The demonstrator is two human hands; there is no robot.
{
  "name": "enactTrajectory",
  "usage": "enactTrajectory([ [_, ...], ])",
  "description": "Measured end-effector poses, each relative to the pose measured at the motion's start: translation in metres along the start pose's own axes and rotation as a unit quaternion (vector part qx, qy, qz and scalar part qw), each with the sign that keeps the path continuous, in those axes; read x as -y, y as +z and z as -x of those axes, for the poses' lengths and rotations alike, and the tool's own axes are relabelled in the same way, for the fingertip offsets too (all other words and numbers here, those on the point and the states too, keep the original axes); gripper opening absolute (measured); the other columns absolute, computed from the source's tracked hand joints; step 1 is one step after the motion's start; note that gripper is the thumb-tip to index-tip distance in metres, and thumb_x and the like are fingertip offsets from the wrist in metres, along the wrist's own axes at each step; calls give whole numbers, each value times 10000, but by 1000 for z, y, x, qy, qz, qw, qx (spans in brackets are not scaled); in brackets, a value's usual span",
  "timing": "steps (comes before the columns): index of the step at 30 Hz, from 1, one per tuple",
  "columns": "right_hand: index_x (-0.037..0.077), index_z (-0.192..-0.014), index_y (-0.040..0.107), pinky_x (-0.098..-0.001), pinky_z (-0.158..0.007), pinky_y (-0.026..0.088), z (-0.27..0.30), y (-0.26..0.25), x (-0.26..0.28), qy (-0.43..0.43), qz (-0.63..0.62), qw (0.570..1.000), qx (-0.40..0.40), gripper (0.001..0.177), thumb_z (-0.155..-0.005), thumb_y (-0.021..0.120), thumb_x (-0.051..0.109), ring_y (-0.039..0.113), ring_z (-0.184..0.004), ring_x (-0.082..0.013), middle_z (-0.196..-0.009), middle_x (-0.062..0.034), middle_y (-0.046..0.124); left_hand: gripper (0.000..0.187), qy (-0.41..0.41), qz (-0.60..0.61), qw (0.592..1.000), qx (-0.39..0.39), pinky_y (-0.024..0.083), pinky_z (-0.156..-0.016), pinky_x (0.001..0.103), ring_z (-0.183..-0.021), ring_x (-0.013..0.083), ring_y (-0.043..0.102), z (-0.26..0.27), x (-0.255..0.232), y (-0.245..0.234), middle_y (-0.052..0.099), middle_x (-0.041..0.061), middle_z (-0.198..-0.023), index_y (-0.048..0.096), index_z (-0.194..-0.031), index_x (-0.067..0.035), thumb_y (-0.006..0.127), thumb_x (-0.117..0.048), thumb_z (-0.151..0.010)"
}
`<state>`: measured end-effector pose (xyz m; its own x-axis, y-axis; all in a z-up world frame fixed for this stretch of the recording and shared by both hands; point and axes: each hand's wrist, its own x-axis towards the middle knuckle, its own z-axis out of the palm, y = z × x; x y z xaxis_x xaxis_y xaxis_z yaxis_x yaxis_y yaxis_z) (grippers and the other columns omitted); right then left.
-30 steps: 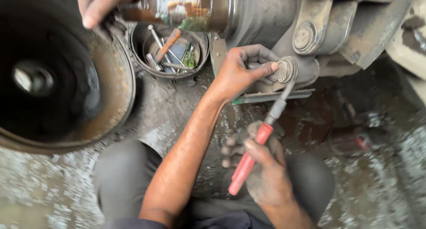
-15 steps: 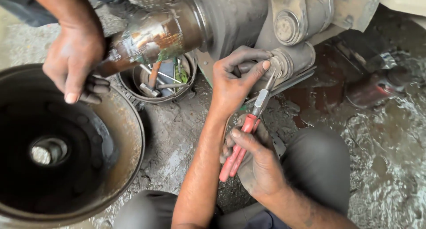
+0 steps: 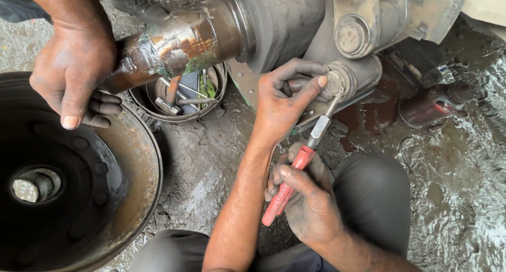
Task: Replacing or repairing brake components on a heavy vehicle axle.
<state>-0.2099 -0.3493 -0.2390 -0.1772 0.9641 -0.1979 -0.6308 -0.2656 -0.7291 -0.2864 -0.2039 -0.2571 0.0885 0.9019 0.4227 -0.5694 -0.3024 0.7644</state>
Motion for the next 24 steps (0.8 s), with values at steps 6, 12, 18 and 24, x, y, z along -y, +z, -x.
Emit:
enactTrajectory([
  [6,109,-1089,506,-379,-731,524,1,-2,1,3,-2,1000,-20,232,-919,664,90,622,-801,-186,-874,-49,595,180,-13,15,1000,0,617,-795,266,-884,113,729,0,0,1,741,80,-996,696,-1147,66,725,-26,-994],
  [12,111,-1073,501,-382,-721,524,3,-2,0,7,-2,1000,-9,220,-924,661,94,623,-796,-192,-864,-50,591,178,-11,-10,1000,-7,611,-774,260,-867,108,728,0,-4,2,750,79,-964,702,-1137,61,731,-27,-985],
  [18,105,-1067,506,-376,-733,529,0,-2,0,9,-3,1000,-4,205,-934,661,108,620,-801,-187,-865,-49,587,171,-12,-26,1000,-9,606,-774,249,-863,94,723,0,-5,2,753,74,-949,711,-1130,55,733,-29,-982],
  [24,110,-1067,512,-382,-758,535,-2,-3,-1,9,-19,1000,-9,210,-931,672,108,620,-814,-185,-877,-46,588,177,-8,-23,1000,-5,601,-776,245,-864,91,715,0,-3,1,751,68,-952,709,-1142,57,732,-25,-986],
])
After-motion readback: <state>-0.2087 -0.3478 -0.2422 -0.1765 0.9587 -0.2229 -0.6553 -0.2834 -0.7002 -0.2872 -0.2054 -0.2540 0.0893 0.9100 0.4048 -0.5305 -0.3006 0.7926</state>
